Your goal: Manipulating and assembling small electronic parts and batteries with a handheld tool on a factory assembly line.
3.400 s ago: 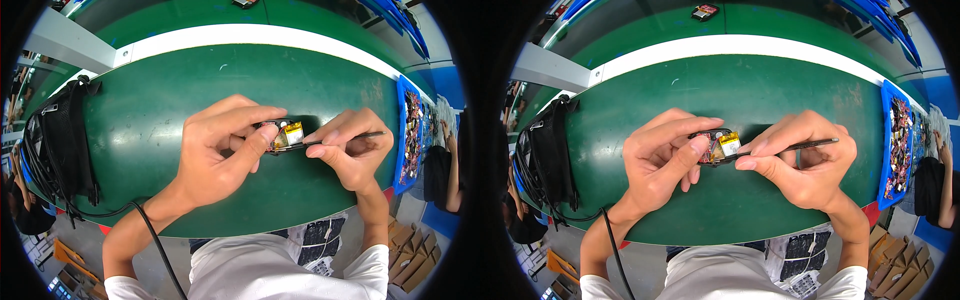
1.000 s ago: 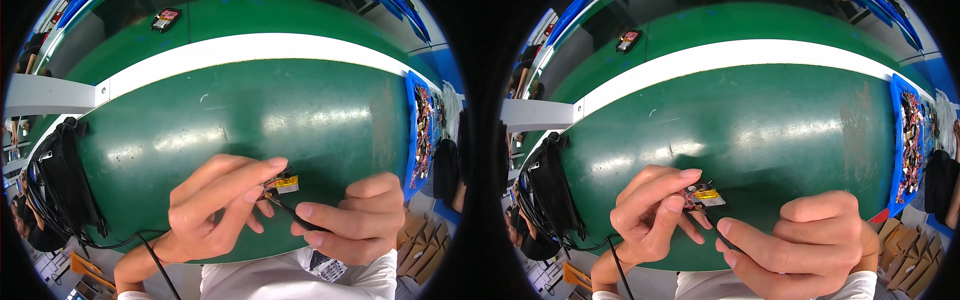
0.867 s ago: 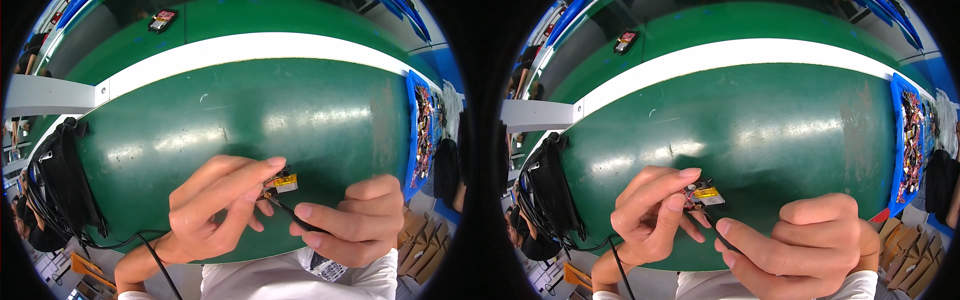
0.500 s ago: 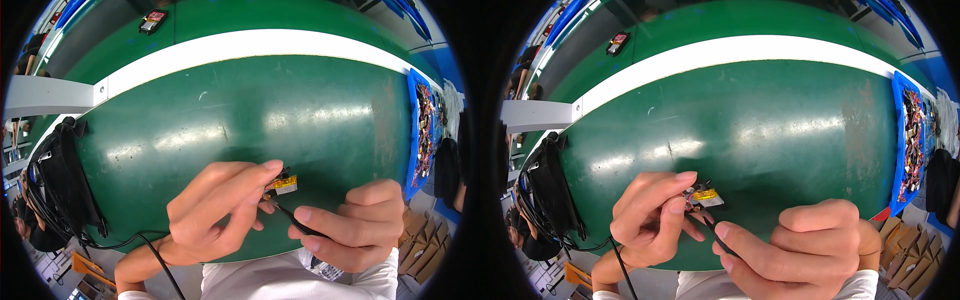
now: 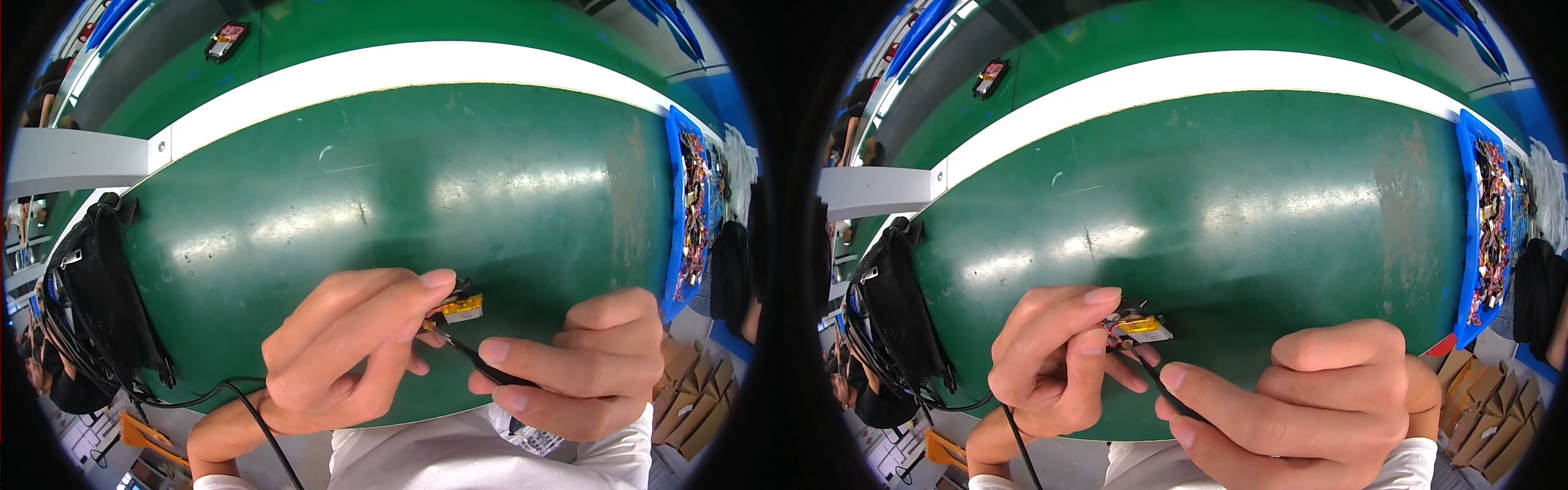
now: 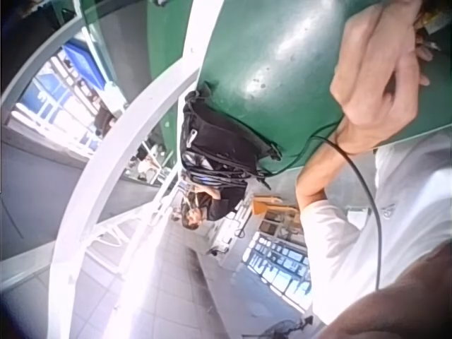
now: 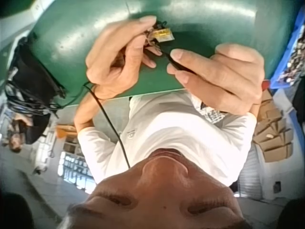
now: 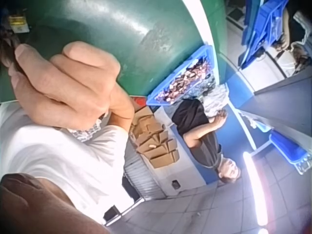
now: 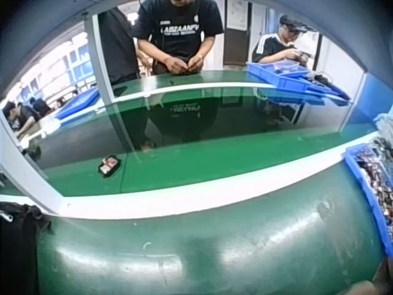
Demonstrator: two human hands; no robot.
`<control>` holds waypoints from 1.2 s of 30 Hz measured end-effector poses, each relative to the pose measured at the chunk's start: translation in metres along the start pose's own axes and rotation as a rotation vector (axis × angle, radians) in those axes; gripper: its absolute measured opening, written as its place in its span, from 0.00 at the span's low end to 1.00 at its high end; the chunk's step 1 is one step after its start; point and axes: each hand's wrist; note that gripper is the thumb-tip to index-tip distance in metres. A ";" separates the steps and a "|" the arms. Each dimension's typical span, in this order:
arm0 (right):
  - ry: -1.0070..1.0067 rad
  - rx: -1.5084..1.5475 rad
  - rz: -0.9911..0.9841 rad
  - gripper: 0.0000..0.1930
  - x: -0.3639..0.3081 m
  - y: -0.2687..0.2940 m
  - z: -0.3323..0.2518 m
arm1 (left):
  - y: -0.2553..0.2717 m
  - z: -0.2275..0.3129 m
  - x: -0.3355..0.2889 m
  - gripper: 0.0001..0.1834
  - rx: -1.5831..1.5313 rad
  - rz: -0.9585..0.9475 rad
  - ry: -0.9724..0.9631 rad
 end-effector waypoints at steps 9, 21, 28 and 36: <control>0.002 -0.009 0.003 0.18 -0.002 0.001 0.000 | 0.003 -0.002 -0.001 0.13 -0.025 -0.029 -0.031; -0.038 0.020 -0.009 0.15 -0.001 -0.003 0.005 | 0.005 -0.003 0.005 0.16 -0.090 -0.070 0.087; -0.282 0.147 -0.045 0.18 0.006 0.000 0.013 | 0.001 -0.009 0.005 0.17 -0.011 -0.054 0.091; -0.345 0.248 -0.027 0.17 0.008 -0.004 0.019 | 0.000 -0.011 0.006 0.19 -0.011 -0.039 0.077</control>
Point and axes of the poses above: each hand's wrist, its own x-axis towards the middle knuckle, its own y-axis out of the back of the hand, z = x × y, and after that the axes turned 1 degree about -x, right-handed
